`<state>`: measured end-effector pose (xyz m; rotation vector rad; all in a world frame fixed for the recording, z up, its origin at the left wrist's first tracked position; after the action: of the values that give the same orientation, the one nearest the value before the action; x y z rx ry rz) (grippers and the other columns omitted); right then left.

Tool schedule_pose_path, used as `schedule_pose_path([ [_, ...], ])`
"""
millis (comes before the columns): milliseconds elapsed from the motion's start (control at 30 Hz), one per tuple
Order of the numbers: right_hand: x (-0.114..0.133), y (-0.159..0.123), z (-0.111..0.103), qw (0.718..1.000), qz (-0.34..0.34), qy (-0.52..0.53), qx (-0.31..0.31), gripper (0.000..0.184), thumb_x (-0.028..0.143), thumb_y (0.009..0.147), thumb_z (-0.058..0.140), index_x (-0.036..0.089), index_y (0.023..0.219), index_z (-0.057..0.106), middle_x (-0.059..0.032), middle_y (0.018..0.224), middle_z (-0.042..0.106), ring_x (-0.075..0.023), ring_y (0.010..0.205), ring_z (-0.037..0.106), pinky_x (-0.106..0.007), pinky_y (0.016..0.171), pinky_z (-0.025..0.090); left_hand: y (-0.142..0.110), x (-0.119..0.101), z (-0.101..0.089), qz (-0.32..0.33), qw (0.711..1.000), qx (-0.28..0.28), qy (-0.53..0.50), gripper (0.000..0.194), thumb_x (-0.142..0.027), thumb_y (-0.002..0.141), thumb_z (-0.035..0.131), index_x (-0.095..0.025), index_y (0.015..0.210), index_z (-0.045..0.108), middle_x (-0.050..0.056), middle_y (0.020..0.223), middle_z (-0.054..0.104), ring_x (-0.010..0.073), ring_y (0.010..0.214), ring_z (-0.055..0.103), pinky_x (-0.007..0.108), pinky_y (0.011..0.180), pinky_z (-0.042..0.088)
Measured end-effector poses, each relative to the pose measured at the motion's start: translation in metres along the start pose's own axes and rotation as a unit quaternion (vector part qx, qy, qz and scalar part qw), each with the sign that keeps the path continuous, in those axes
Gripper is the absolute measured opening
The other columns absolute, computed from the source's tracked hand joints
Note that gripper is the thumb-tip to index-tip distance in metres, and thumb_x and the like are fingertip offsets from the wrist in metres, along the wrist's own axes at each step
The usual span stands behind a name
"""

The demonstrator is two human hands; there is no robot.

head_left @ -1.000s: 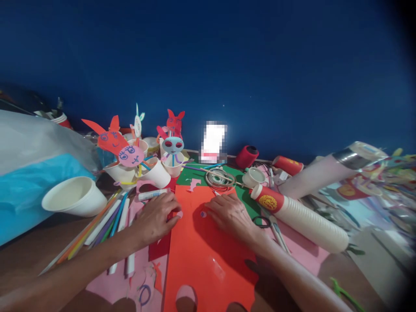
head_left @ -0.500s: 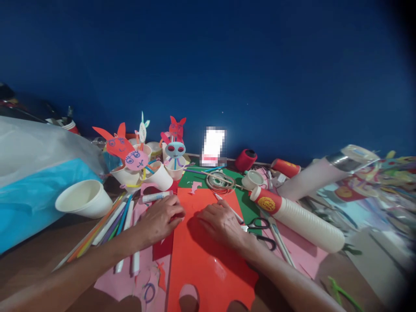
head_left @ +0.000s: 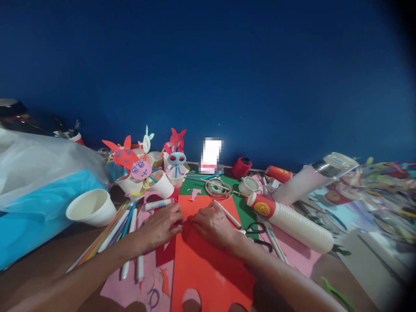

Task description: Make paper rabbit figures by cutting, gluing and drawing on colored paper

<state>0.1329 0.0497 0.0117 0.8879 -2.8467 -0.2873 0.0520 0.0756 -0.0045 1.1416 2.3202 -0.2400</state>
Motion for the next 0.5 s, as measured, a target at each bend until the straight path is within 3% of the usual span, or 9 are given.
schedule_pose_path([
  [200, 0.009, 0.001, -0.002, 0.999, 0.032, 0.030, -0.032, 0.014, 0.019, 0.085, 0.048, 0.022, 0.082, 0.061, -0.0001, 0.071, 0.063, -0.0130, 0.067, 0.054, -0.031, 0.072, 0.025, 0.001, 0.002, -0.007, -0.018, 0.999, -0.018, -0.047, 0.010, -0.022, 0.079, 0.046, -0.017, 0.072, 0.052, 0.000, 0.078, 0.048, 0.0145, 0.072, 0.047, 0.026, 0.065, 0.035],
  [333, 0.008, -0.004, -0.010, 0.992, 0.044, 0.063, -0.095, 0.014, 0.020, 0.086, 0.047, 0.021, 0.085, 0.060, -0.0008, 0.074, 0.064, -0.0128, 0.069, 0.055, -0.032, 0.075, 0.026, 0.003, 0.002, -0.013, -0.046, 0.988, -0.033, -0.141, 0.012, -0.026, 0.077, 0.049, -0.017, 0.073, 0.055, 0.000, 0.076, 0.050, 0.0129, 0.067, 0.047, 0.025, 0.062, 0.035],
  [433, 0.007, -0.007, -0.017, 0.986, 0.043, 0.087, -0.134, 0.012, 0.022, 0.087, 0.048, 0.020, 0.087, 0.059, -0.0015, 0.079, 0.065, -0.0126, 0.072, 0.056, -0.032, 0.077, 0.027, 0.003, 0.006, -0.011, -0.097, 0.961, -0.027, -0.258, 0.014, -0.029, 0.075, 0.053, -0.016, 0.070, 0.055, -0.002, 0.068, 0.048, 0.0108, 0.060, 0.044, 0.023, 0.055, 0.033],
  [500, 0.008, -0.008, -0.020, 0.984, 0.034, 0.095, -0.144, 0.010, 0.022, 0.086, 0.048, 0.020, 0.090, 0.058, -0.0021, 0.082, 0.065, -0.0127, 0.075, 0.056, -0.032, 0.078, 0.027, 0.002, 0.009, -0.005, -0.141, 0.925, -0.008, -0.351, 0.015, -0.030, 0.073, 0.055, -0.015, 0.069, 0.054, -0.004, 0.059, 0.046, 0.0088, 0.052, 0.040, 0.022, 0.049, 0.029],
])
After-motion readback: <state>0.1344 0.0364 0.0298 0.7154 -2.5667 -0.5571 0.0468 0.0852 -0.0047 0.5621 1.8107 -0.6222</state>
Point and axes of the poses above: each hand's wrist, its own y-axis towards the middle knuckle, its own z-axis out of the palm, x = y × z, the point moved 9 cm from there along y, towards the middle knuckle
